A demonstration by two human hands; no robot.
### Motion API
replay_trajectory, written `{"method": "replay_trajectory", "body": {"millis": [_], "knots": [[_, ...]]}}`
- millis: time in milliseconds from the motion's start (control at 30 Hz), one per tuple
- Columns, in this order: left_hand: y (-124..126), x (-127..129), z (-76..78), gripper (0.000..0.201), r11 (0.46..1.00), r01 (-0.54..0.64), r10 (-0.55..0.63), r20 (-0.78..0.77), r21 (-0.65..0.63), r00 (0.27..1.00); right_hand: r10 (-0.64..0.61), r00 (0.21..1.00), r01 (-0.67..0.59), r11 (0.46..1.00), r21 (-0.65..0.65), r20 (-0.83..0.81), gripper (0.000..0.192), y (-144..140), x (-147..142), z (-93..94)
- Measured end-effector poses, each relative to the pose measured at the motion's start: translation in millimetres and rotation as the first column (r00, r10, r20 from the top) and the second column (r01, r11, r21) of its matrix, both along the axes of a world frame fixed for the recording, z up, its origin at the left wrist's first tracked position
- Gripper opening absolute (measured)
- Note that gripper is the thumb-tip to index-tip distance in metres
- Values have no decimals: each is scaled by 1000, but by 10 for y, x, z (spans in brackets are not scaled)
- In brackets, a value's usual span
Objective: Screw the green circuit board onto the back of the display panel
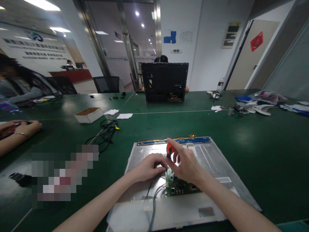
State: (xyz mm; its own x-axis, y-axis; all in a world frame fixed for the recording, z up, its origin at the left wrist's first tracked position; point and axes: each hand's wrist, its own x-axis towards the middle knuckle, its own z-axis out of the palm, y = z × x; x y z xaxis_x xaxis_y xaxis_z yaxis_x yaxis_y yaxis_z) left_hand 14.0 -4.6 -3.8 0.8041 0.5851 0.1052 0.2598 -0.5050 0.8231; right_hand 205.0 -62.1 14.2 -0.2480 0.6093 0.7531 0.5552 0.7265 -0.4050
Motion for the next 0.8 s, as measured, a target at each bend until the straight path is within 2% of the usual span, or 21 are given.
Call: {"method": "replay_trajectory", "body": {"millis": [267,400,633,800], "knots": [[-20,8,36,8,1000,-12,12,4,24,1000,-8,1000,7,999,38,2,58,9,8,10],[-20,8,23,6,999,-19,20,-10,35,1000,2,1000,-2,1000,1,7,60,0,9,5],[-17,0,-10,9,1000,-26,26,-14,13,1000,93,996,-93,993,-67,7,67,-20,31,5],[-16,-2,0,9,1000,-20,20,-16,4,1000,42,999,-42,999,-19,-7,62,-13,10,22]]}}
